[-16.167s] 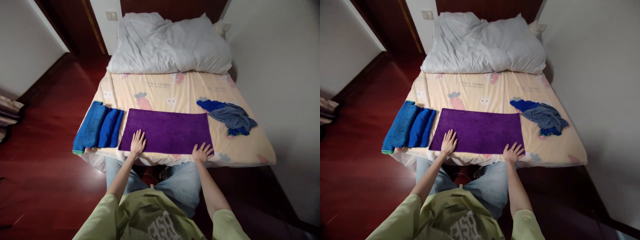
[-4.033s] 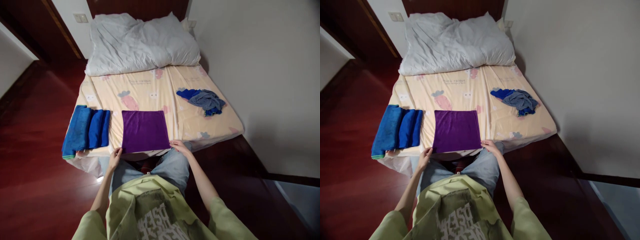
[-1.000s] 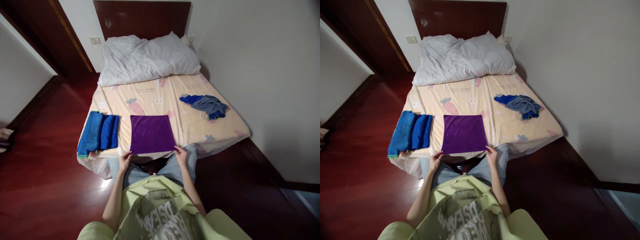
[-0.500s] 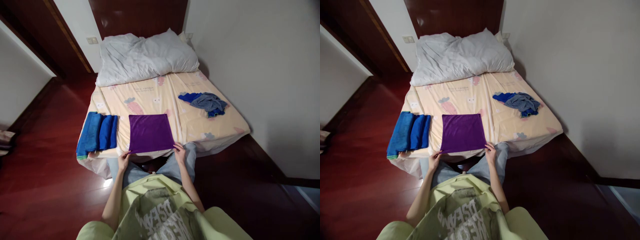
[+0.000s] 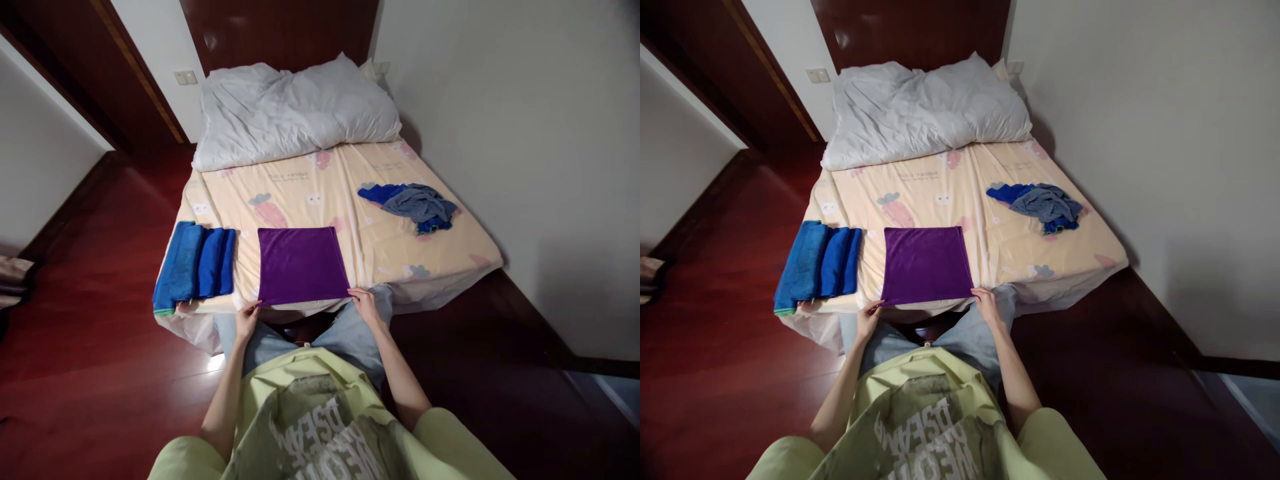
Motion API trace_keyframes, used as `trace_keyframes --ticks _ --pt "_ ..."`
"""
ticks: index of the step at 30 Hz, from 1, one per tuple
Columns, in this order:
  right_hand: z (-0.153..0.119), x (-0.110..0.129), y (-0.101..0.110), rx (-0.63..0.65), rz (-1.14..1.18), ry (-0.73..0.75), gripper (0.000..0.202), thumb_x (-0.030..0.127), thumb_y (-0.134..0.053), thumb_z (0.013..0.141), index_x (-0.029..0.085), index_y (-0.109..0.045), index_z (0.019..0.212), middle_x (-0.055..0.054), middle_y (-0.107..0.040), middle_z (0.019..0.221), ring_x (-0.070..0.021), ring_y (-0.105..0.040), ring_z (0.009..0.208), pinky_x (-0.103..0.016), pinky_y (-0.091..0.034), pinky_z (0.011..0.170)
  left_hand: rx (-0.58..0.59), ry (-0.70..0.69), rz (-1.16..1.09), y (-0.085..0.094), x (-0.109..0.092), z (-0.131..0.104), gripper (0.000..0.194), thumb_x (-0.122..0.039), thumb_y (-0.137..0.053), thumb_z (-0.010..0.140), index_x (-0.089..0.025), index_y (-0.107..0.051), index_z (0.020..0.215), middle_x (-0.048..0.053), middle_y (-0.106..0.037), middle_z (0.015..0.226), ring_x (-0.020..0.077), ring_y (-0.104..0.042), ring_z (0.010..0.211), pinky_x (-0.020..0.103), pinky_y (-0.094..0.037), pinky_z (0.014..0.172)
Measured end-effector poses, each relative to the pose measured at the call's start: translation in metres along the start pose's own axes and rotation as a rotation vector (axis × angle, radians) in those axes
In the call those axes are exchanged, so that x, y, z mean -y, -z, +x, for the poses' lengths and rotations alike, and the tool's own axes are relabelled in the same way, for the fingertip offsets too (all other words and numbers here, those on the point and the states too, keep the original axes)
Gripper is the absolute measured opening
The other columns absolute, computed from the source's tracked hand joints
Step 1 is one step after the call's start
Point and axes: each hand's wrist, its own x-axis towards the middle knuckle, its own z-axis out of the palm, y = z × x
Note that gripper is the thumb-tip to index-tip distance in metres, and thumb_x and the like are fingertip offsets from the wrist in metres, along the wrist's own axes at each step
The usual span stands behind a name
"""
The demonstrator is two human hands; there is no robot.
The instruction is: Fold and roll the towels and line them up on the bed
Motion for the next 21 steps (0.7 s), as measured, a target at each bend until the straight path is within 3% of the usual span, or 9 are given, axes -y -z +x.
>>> trace_keyframes --ticks 8,13,17,21 --pt "-0.002 0.000 -0.002 0.087 -0.088 0.062 0.032 0.011 -0.051 0.082 0.016 -0.081 0.092 -0.012 -0.076 0.112 -0.0255 -0.073 0.102 -0.041 -0.058 0.100 0.030 -0.080 0.113 0.004 -0.008 0.001 0.033 -0.042 -0.062 0.080 -0.021 -0.082 0.097 0.012 -0.076 0.105 0.0291 -0.072 0.100 0.045 -0.059 0.092" --pt "0.011 0.000 0.002 0.112 -0.134 0.085 0.036 0.006 -0.053 0.077 0.019 -0.081 0.094 -0.009 -0.076 0.107 -0.0224 -0.071 0.102 -0.039 -0.057 0.102 0.092 -0.079 0.264 0.009 -0.020 0.003 0.031 -0.037 -0.060 0.076 -0.023 -0.082 0.093 0.010 -0.075 0.102 0.0279 -0.072 0.095 0.042 -0.060 0.090" --pt "0.064 0.008 0.000 -0.025 -0.011 0.096 0.034 0.015 -0.051 0.087 0.018 -0.080 0.105 -0.010 -0.076 0.106 -0.0220 -0.072 0.097 -0.037 -0.060 0.093 0.074 -0.060 0.258 0.004 -0.025 0.000 0.033 -0.042 -0.061 0.079 -0.021 -0.080 0.096 0.011 -0.073 0.110 0.0278 -0.073 0.096 0.039 -0.061 0.083" --pt "0.157 0.019 -0.019 -0.117 0.118 0.005 0.031 0.026 -0.057 0.092 0.015 -0.075 0.114 -0.014 -0.076 0.110 -0.0208 -0.072 0.088 -0.037 -0.061 0.087 -0.035 0.022 0.220 -0.006 -0.026 -0.003 0.039 -0.051 -0.062 0.084 -0.019 -0.077 0.100 0.010 -0.072 0.103 0.0259 -0.073 0.084 0.037 -0.061 0.074"
